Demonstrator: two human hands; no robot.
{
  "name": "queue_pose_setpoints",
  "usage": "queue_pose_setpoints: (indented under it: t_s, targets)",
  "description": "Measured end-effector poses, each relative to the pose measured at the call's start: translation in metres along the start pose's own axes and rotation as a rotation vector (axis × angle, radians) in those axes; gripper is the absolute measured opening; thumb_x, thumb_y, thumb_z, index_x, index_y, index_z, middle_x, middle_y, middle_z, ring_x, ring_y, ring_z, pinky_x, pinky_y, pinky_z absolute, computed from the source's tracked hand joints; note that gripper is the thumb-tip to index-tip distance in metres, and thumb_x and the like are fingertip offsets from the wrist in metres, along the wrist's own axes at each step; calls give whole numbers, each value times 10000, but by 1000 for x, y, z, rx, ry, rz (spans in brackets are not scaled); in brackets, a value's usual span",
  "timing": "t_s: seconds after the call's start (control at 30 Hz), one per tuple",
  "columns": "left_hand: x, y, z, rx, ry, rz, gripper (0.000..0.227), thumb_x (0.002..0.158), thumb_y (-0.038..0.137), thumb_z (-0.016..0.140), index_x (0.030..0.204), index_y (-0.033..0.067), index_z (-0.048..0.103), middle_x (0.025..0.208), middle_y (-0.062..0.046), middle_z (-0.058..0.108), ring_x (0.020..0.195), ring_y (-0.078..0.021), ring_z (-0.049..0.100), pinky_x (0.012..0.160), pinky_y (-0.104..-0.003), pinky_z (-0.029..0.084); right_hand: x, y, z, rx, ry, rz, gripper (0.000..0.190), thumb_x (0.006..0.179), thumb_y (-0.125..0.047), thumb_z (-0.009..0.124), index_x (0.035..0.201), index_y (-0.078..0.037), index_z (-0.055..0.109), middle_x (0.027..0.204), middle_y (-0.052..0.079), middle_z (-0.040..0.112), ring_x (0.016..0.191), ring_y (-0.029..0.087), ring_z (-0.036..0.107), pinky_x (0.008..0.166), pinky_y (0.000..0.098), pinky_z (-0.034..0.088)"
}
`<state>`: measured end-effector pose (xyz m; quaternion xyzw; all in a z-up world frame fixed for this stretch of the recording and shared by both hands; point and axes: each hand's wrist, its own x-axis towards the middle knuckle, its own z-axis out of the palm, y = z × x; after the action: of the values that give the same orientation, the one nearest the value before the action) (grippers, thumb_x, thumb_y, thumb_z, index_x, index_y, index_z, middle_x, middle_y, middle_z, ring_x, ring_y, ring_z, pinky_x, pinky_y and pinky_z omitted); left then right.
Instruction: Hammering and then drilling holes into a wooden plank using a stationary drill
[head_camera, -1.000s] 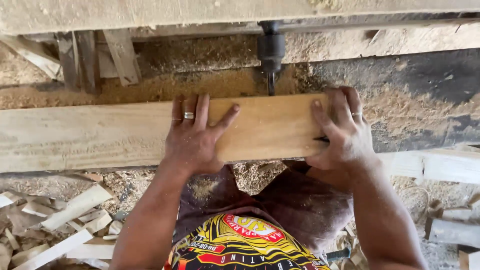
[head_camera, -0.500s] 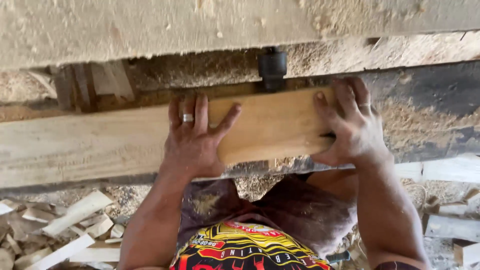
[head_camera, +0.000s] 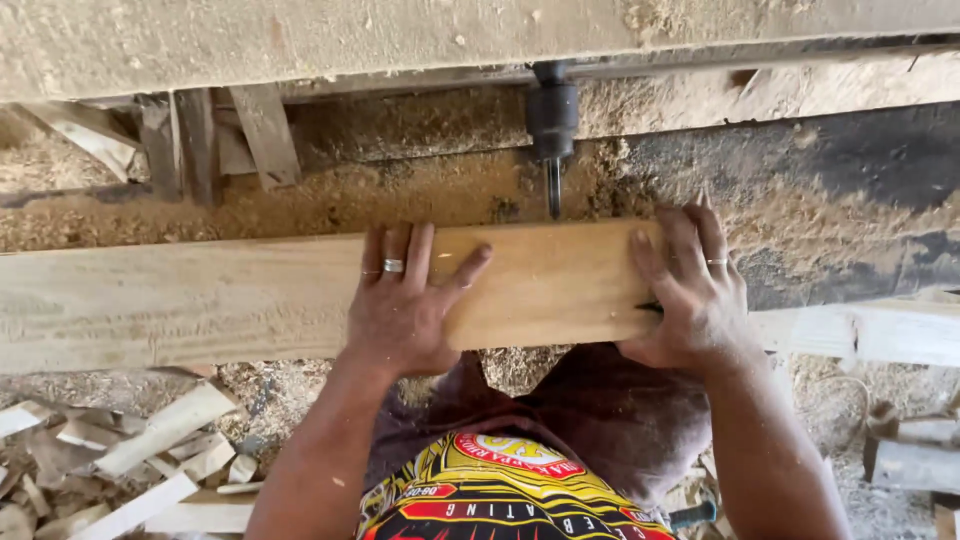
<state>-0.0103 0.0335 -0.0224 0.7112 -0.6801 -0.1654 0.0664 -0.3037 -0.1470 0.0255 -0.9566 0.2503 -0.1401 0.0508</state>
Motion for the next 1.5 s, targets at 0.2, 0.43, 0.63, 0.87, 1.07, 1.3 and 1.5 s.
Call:
queue_pose_setpoints:
  t_s: [0.2, 0.43, 0.63, 0.87, 1.07, 1.3, 1.5]
  targets:
    - [-7, -2, -17, -39, -43, -4, 1096, 516, 350, 644, 1568, 466, 360, 1519, -226, 306, 1411, -488, 316, 1166, -711, 178, -7, -3, 11, 30, -18, 42, 1052, 534, -468, 879, 1480, -160, 538, 1480, 271, 547, 1335, 586, 507, 890, 654, 584]
    - [6, -3, -21, -27, 157, 67, 633, 841, 390, 619, 1466, 332, 534, 1335, -236, 398, 1168, -452, 474, 1074, -694, 381, 7, -6, -1, 59, -159, 61, 809, 603, -299, 837, 1345, -61, 619, 1448, 302, 567, 1357, 586, 541, 839, 574, 638]
    - [11, -4, -24, -4, 120, 71, 581, 872, 444, 663, 1427, 330, 536, 1324, -252, 391, 1149, -461, 507, 1030, -709, 405, -2, 8, 6, 35, -150, -1, 634, 651, -354, 841, 1188, -44, 711, 1297, 316, 623, 1307, 564, 546, 827, 589, 685]
    - [12, -4, -26, 19, 75, 43, 699, 745, 422, 673, 1422, 333, 526, 1317, -253, 407, 1161, -440, 483, 1029, -699, 396, 1, 8, 3, 18, -213, 39, 681, 746, -523, 813, 1257, -91, 686, 1342, 312, 592, 1363, 550, 503, 960, 636, 662]
    - [9, -7, -20, 56, 41, 56, 775, 740, 470, 688, 1472, 387, 450, 1292, -250, 422, 1131, -436, 506, 1006, -702, 414, 0, 8, -1, 27, -253, 64, 608, 765, -504, 777, 1204, -87, 716, 1289, 314, 609, 1330, 565, 533, 964, 668, 642]
    - [12, -4, -23, 43, 64, 49, 707, 812, 469, 691, 1472, 364, 461, 1290, -261, 432, 1138, -439, 501, 993, -702, 410, 0, 12, -2, 24, -277, 48, 644, 801, -542, 753, 1282, -119, 684, 1282, 314, 606, 1314, 553, 548, 987, 682, 627]
    - [13, -4, -21, 95, 69, 47, 636, 900, 435, 693, 1481, 395, 439, 1277, -233, 425, 1122, -409, 515, 994, -673, 430, -1, 15, -2, 45, -273, 50, 673, 748, -563, 787, 1236, -108, 699, 1284, 314, 595, 1323, 554, 527, 963, 685, 633]
